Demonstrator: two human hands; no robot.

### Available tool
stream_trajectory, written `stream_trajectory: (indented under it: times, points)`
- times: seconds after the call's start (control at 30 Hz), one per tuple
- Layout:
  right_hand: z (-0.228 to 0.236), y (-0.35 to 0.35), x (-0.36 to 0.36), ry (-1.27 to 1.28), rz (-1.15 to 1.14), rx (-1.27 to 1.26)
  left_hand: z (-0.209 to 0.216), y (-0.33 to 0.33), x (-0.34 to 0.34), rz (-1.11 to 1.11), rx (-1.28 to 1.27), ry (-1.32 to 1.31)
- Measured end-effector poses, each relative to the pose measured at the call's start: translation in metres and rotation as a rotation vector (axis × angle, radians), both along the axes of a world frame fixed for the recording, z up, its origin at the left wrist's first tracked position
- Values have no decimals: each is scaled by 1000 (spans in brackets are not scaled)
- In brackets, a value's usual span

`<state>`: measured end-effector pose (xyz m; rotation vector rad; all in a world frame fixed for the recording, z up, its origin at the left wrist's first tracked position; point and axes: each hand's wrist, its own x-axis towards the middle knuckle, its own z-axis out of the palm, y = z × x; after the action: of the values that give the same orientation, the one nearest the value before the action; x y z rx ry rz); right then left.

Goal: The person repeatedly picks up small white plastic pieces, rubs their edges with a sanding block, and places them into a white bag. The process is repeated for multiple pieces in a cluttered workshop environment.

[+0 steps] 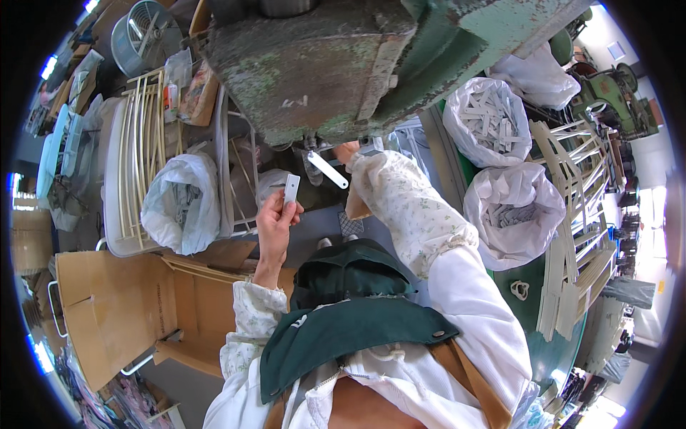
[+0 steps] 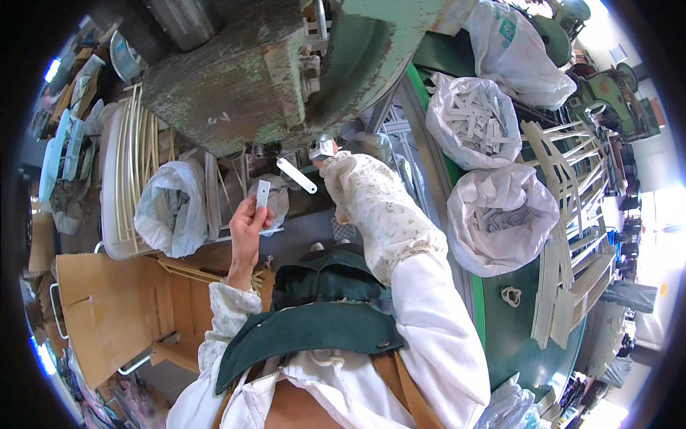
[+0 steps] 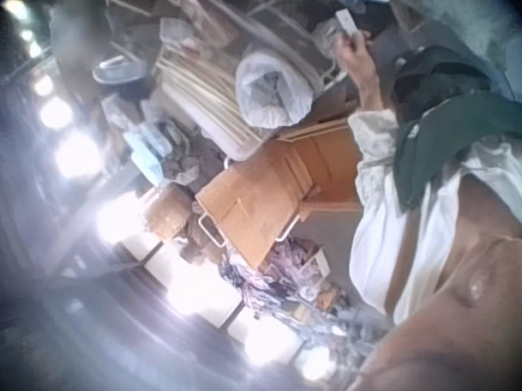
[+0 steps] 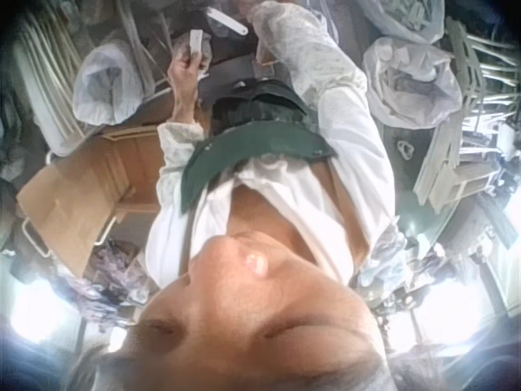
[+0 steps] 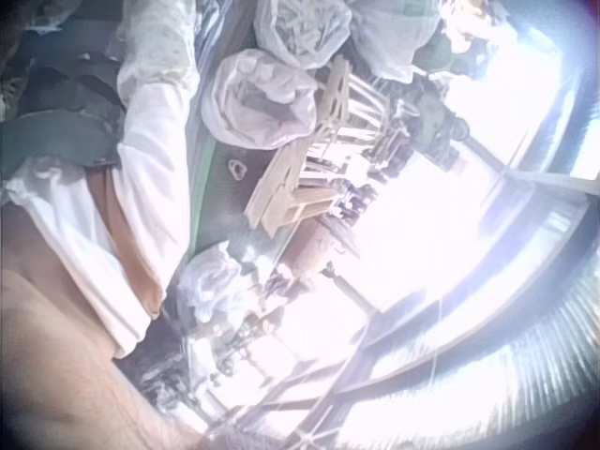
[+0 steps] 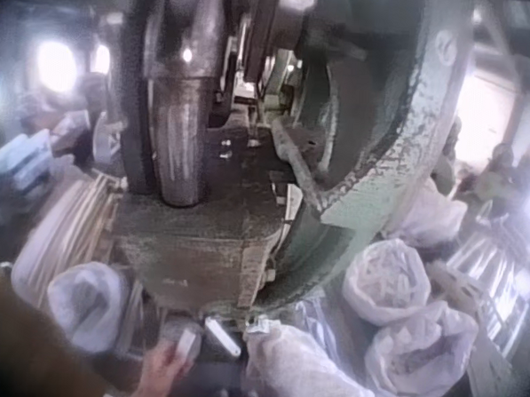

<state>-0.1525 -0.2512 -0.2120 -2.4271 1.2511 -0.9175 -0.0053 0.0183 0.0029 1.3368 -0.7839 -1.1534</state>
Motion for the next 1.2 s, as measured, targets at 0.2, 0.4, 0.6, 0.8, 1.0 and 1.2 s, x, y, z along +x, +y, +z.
stream_trajectory:
  times: [0.2, 0.4, 0.6, 0.8, 1.0, 1.2]
  points:
    - [-4, -4, -6, 1, 42, -54, 0, 3, 6, 46, 104, 235]
    - [-10, -7, -2, -11, 62, -93, -2, 2, 14, 32, 168, 319]
    - [-16, -30, -52, -12, -49, -60, 13, -20, -11, -86, 205, 295]
    - [175, 81, -24, -473, 317, 550, 17, 1, 15, -10, 135, 242]
    - [211, 99, -20, -596, 337, 543, 9, -15, 10, -53, 74, 289]
    - [237, 122, -9, -605, 134, 527, 30, -21, 2, -41, -34, 220]
